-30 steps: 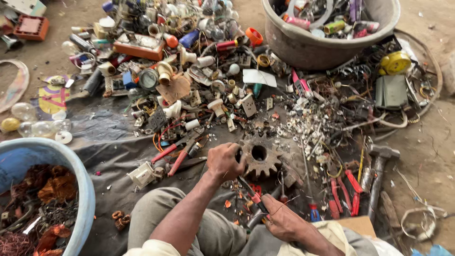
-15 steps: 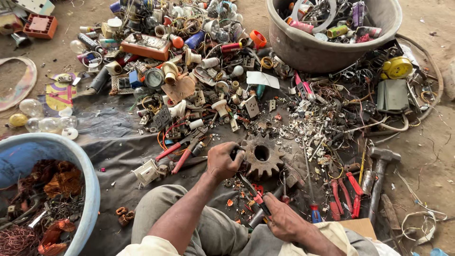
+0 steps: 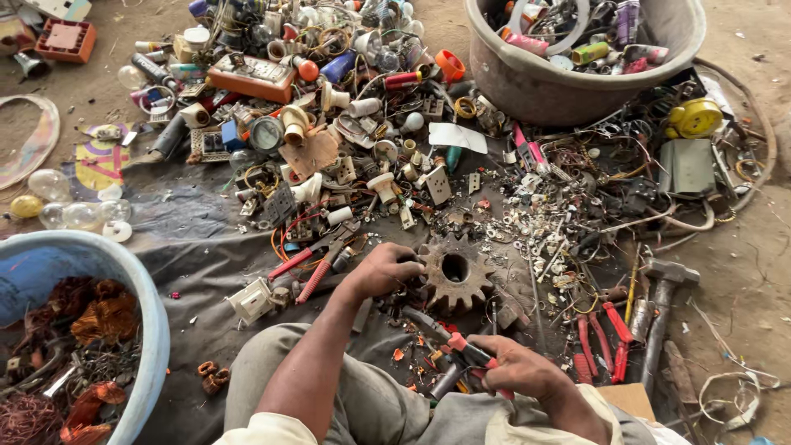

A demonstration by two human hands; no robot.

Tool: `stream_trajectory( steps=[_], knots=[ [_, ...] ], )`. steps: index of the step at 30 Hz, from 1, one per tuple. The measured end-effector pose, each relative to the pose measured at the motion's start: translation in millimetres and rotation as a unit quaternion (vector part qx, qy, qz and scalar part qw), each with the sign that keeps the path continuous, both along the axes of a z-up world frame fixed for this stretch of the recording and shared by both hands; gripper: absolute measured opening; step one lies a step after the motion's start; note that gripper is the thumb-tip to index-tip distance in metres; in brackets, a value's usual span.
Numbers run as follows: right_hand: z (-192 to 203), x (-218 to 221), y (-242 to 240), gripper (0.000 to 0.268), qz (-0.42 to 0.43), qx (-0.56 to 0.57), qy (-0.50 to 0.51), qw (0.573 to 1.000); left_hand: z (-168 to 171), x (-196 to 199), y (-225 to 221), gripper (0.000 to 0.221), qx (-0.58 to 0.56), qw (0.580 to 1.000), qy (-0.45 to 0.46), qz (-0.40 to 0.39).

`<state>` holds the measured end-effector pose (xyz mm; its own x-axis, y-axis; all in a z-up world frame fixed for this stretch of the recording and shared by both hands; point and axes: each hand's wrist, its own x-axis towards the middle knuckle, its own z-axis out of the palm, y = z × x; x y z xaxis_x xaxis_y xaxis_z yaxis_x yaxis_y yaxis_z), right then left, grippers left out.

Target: The person uses pliers to remove copper wire and small electrical components from a large industrial gear while sitting in a recycling yard.

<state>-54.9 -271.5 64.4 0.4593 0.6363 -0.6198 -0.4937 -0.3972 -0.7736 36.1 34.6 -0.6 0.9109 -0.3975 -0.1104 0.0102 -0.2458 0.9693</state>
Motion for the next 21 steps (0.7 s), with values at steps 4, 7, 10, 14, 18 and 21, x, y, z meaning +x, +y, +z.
stream_trajectory(
  steps=[4, 7, 10, 14, 18, 21],
  knots=[
    [9, 0, 8, 0.065, 0.038, -0.118, -0.037, 0.992, -7, 5, 3, 0.042, 0.049, 0.997, 0.058, 0.029],
    [7, -2, 8, 0.068, 0.050, -0.088, -0.069, 0.992, -8, 10, 11, 0.045, 0.123, 0.988, 0.064, 0.073],
    [4, -5, 7, 0.067, -0.012, -0.079, -0.075, 0.994, -5, 16, 15, 0.046, 0.101, 0.986, 0.064, 0.120],
    [-4, -8, 15, 0.047, -0.005, -0.137, -0.127, 0.982, -10, 11, 10, 0.047, 0.138, 0.962, 0.111, 0.208],
    [-16, -9, 26, 0.037, -0.005, -0.168, -0.194, 0.967, -27, 11, -6, 0.038, 0.126, 0.906, 0.203, 0.350],
    [-17, -7, 27, 0.047, 0.005, -0.125, -0.319, 0.939, -33, 17, -10, 0.025, -0.308, 0.816, 0.316, 0.374]
  ],
)
